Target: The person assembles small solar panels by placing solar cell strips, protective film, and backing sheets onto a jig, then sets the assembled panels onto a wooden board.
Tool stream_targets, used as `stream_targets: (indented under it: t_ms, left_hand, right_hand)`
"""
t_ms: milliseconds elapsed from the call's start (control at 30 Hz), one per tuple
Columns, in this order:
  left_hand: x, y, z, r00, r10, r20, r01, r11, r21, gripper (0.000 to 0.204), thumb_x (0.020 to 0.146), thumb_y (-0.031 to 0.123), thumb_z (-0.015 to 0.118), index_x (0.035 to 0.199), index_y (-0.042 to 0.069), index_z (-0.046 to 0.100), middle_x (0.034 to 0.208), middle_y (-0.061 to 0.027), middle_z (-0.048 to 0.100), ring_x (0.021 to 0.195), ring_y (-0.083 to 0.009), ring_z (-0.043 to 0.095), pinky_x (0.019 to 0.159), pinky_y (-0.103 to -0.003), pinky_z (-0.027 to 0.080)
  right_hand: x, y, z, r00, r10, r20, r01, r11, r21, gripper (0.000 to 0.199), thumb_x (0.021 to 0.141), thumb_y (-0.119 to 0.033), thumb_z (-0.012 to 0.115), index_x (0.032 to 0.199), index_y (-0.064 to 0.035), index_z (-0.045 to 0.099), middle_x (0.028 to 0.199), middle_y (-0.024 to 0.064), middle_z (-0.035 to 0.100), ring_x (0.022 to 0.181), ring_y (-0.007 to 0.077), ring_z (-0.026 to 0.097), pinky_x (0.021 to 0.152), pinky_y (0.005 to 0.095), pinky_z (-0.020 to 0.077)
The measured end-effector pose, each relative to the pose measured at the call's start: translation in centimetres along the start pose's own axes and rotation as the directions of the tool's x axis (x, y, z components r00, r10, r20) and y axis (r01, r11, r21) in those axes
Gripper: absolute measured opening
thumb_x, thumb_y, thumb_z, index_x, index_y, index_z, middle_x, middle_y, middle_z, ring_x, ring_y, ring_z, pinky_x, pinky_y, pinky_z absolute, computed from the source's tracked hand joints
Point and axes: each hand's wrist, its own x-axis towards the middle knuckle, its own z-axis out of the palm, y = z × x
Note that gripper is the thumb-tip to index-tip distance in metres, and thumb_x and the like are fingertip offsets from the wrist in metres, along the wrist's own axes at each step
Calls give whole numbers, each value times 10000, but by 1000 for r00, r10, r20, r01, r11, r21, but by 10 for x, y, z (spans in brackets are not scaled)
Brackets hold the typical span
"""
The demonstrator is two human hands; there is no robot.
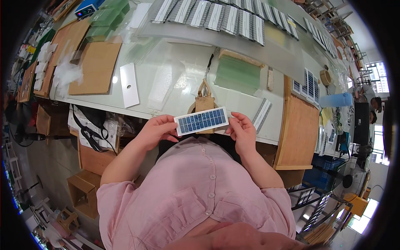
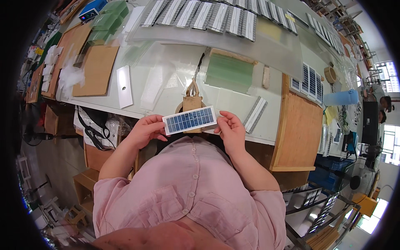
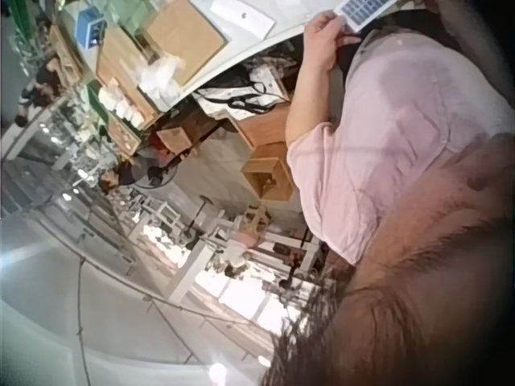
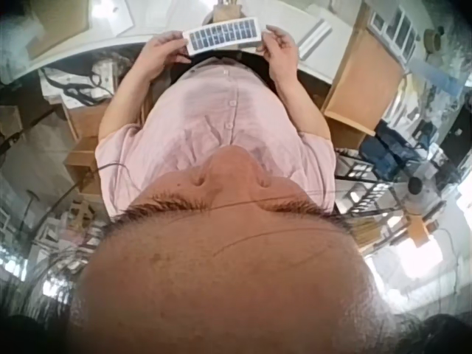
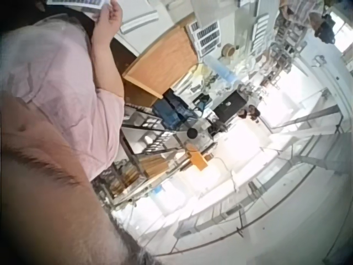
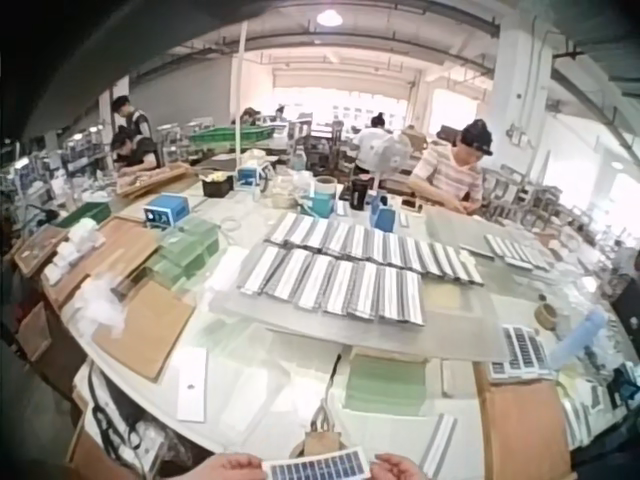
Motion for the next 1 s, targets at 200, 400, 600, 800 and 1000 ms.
stream_targets:
  t_ms: [200, 400, 600, 800, 1000]
  left_hand:
    - [3, -8, -3, 998, -13, 56, 18, 995, -95, 292, 912, 93, 585, 1168, -44, 550, 994, -122, 651, 826, -182, 661, 713, -287, 575]
    - [6, -12, -3, 999, 25, 19, -24, 996, -86, 283, 909, 94, 595, 1161, -33, 568, 991, -113, 656, 818, -168, 662, 692, -269, 580]
    - [4, -10, -2, 999, 41, 12, -41, 998, -38, 260, 914, 110, 591, 1139, -19, 581, 994, -111, 660, 827, -175, 675, 676, -268, 582]
    - [0, -6, 7, 994, -36, -99, 26, 995, -99, 232, 906, 136, 611, 1082, -14, 595, 934, -109, 672, 737, -181, 685, 618, -266, 584]
    - [0, -5, 13, 989, 23, -146, -29, 999, -39, 217, 898, 134, 624, 1035, -33, 600, 900, -115, 672, 712, -180, 683, 585, -256, 576]
  right_hand:
    - [3, 0, -1, 999, -30, 18, 31, 999, -24, 250, 890, -49, 604, 1137, -24, 571, 859, 15, 619, 620, 65, 574, 456, 159, 350]
    - [5, 0, -1, 999, -38, 33, 39, 999, -38, 266, 874, -30, 614, 1134, -3, 567, 864, 35, 621, 625, 71, 576, 466, 161, 375]
    - [5, 2, -1, 997, -55, 53, 57, 998, -30, 276, 872, -29, 617, 1139, 2, 558, 862, 42, 623, 624, 77, 578, 473, 168, 400]
    - [2, 3, -4, 997, -42, 71, 45, 998, -32, 284, 872, -27, 617, 1146, 2, 551, 857, 47, 627, 620, 78, 579, 474, 171, 405]
    - [4, 0, -8, 994, 3, 112, -2, 1000, -14, 291, 867, -14, 609, 1151, -2, 545, 853, 54, 635, 603, 81, 579, 473, 179, 401]
